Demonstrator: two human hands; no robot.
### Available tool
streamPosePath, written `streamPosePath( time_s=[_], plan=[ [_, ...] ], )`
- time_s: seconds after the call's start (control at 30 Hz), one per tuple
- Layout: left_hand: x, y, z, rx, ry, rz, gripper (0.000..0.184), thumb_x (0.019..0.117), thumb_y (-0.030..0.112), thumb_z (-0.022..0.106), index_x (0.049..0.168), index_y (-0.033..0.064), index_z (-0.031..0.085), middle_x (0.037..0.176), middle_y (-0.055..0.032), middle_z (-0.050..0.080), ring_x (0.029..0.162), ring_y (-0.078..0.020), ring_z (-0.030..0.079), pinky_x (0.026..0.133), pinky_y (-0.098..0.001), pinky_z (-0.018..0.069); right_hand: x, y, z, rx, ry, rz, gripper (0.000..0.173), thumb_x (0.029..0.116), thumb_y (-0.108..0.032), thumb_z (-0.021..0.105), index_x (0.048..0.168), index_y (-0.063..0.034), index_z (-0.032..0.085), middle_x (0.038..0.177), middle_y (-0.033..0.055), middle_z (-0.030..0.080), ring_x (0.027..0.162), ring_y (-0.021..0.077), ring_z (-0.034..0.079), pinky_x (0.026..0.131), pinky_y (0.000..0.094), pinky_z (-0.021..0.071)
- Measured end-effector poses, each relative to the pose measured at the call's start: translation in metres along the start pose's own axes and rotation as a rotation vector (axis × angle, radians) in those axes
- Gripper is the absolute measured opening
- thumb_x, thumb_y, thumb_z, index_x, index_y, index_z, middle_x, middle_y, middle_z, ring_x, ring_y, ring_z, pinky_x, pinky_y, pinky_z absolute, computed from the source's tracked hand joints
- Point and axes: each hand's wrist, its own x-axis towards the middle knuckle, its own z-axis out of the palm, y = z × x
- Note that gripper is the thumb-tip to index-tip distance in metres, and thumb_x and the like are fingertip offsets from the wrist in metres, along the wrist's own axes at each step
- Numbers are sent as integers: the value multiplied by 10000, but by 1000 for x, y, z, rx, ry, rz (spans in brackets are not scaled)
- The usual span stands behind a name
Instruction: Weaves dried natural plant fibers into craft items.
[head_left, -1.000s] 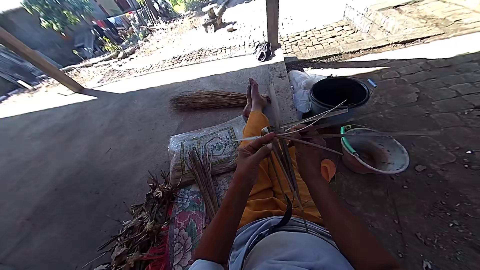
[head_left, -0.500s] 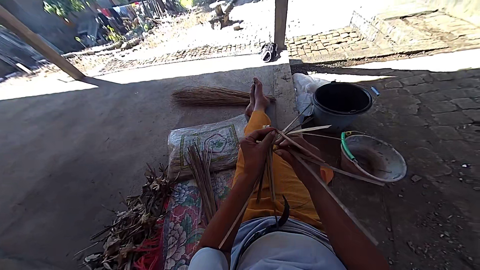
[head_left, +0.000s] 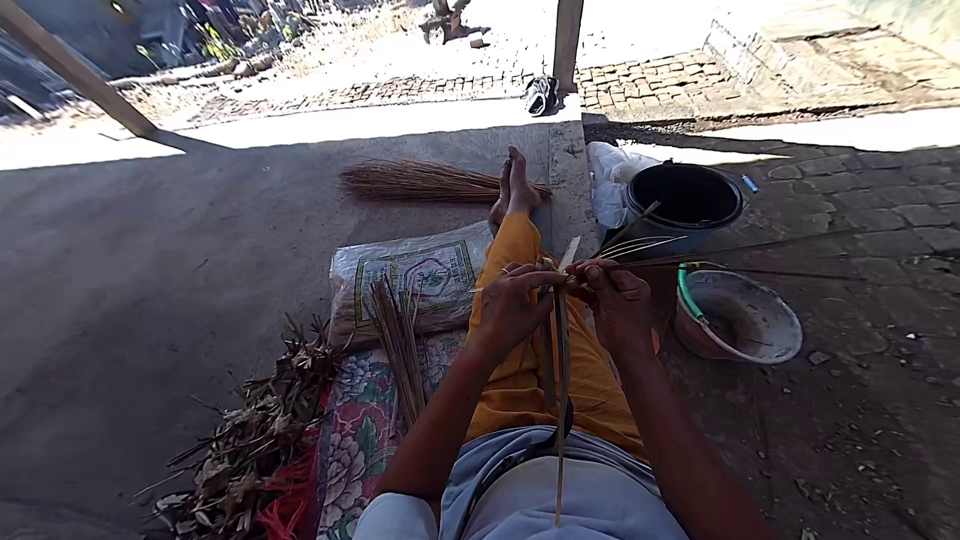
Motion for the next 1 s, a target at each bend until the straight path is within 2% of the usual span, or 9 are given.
streamPosePath(
  time_s=[0.13, 0.27, 0.37, 0.43, 0.5, 0.6, 0.67, 0.87, 1.0],
  plan=[
    [0, 3, 6, 93, 2, 70, 310, 819, 21, 763, 1102, 143, 796, 1115, -40, 748, 1058, -227, 684, 867, -432, 562, 1, 1, 1, 77, 65, 100, 229, 1050, -51, 502, 1007, -82, 724, 988, 37, 729, 812, 139, 710, 753, 320, 627],
    [1, -1, 9, 246, -20, 178, 355, 788, 31, 798, 1128, 133, 788, 1136, -63, 741, 1066, -258, 687, 863, -456, 557, 4, -1, 4, 211, 181, 275, 275, 1091, -87, 428, 989, -38, 679, 947, 70, 728, 746, 139, 708, 675, 303, 622],
    [-1, -8, 9, 206, -7, 206, 229, 835, 23, 762, 1037, 122, 809, 1090, -57, 756, 1020, -241, 698, 851, -441, 552, 7, -3, 3, 205, 202, 416, 261, 1089, -80, 442, 974, 2, 661, 891, 87, 730, 688, 127, 709, 651, 265, 619],
    [-3, -14, 10, 134, -26, 143, 129, 862, 68, 773, 977, 107, 817, 1046, -59, 767, 981, -230, 709, 839, -429, 557, 9, -5, -1, 159, 183, 501, 202, 1067, -53, 488, 998, 20, 663, 906, 102, 739, 693, 139, 718, 667, 268, 621],
    [-4, -21, 11, -10, -70, 3, 63, 890, 107, 772, 909, 49, 789, 943, -76, 752, 904, -215, 699, 809, -427, 554, 11, -7, -8, 122, 89, 556, 130, 1039, 5, 514, 1046, 14, 644, 950, 103, 733, 739, 161, 727, 726, 299, 630],
    [-4, -26, 9, -270, -175, -289, 132, 950, 152, 731, 895, 34, 747, 815, -33, 698, 708, -94, 621, 692, -307, 522, 13, -6, -17, 46, -62, 582, 190, 978, 117, 539, 1118, 5, 602, 997, 108, 705, 790, 185, 725, 780, 334, 632],
    [-5, -25, 9, -395, -199, -401, 155, 979, 151, 695, 910, 18, 734, 790, -33, 695, 683, -69, 618, 680, -271, 526, 13, -4, -19, 17, -93, 581, 198, 965, 139, 540, 1107, 15, 597, 974, 109, 696, 783, 187, 718, 774, 334, 632],
    [-9, -21, 10, -574, -163, -471, 131, 986, 98, 669, 918, -9, 701, 781, -41, 672, 687, -66, 615, 678, -236, 530, 11, -4, -10, -10, -6, 581, 130, 954, 117, 591, 1039, 19, 603, 841, 88, 692, 686, 172, 710, 698, 318, 638],
    [-11, -24, 8, -617, -244, -424, 165, 1014, 111, 626, 908, 5, 695, 743, -6, 650, 663, -36, 594, 657, -209, 513, 11, -4, -9, -58, 0, 578, 153, 917, 118, 648, 983, -2, 580, 779, 77, 686, 631, 158, 696, 645, 309, 630]
  ],
)
